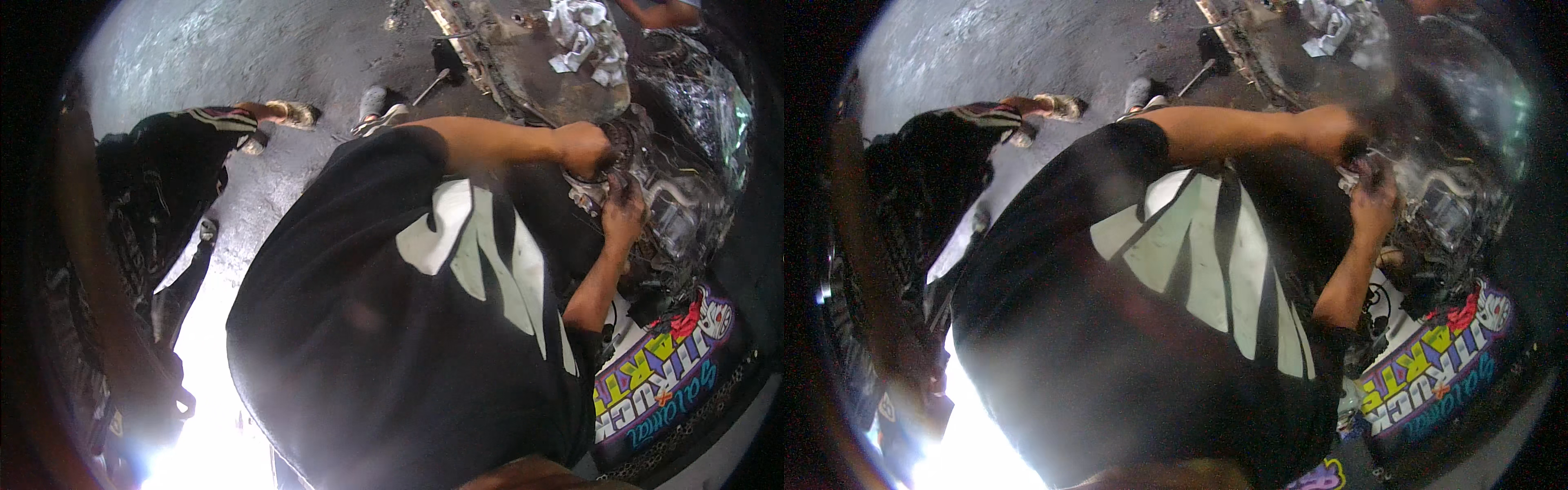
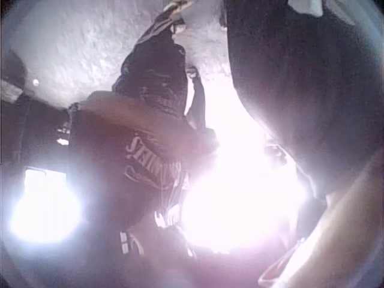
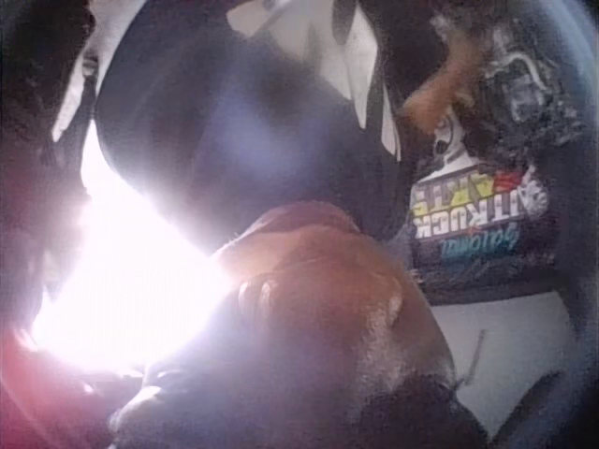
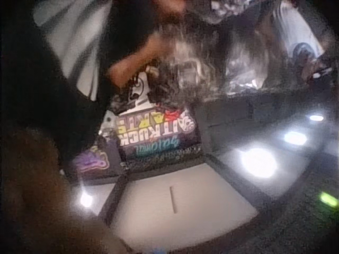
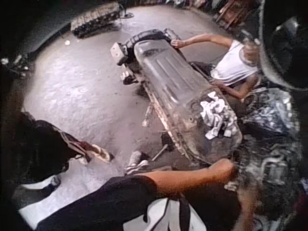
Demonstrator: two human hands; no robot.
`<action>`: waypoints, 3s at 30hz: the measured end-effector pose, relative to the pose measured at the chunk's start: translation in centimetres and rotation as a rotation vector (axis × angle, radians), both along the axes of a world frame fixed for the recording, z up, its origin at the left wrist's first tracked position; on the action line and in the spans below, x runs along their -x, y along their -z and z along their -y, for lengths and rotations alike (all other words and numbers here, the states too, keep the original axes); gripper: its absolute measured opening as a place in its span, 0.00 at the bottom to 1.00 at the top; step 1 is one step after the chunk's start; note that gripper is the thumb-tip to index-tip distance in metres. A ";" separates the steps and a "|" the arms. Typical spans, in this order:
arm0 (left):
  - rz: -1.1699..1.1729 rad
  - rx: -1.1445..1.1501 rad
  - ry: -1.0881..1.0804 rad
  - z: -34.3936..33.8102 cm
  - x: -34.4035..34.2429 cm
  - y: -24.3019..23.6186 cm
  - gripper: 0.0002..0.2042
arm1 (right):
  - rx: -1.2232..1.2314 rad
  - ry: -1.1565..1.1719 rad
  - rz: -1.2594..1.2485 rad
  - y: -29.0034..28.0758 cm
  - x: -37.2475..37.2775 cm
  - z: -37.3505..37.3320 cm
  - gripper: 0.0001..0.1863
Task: The person works on a large mechanical component, using a metal bar to lever a part and then using their hands to manipulate smaller components on a gear assembly.
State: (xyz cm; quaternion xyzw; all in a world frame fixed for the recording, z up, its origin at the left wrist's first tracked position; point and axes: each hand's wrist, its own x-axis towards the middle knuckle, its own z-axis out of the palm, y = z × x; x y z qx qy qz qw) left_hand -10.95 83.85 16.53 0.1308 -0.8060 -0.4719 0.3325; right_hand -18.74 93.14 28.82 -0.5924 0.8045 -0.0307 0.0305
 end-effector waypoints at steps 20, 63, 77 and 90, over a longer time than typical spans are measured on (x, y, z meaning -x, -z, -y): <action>-0.080 0.083 0.080 -1.4 0.4 1.6 0.16 | 0.176 -0.286 -0.020 1.9 3.0 -1.5 0.07; 0.275 -1.810 -0.451 -3.2 3.2 23.8 0.21 | 0.316 0.104 0.389 4.6 4.9 -3.7 0.06; 0.724 -1.319 -0.873 -7.8 8.0 25.6 0.24 | 0.248 -0.167 0.583 6.0 14.4 -5.1 0.10; 0.082 -1.039 -1.470 -7.6 0.1 12.6 0.14 | 0.279 -0.290 0.650 6.4 21.2 -6.1 0.07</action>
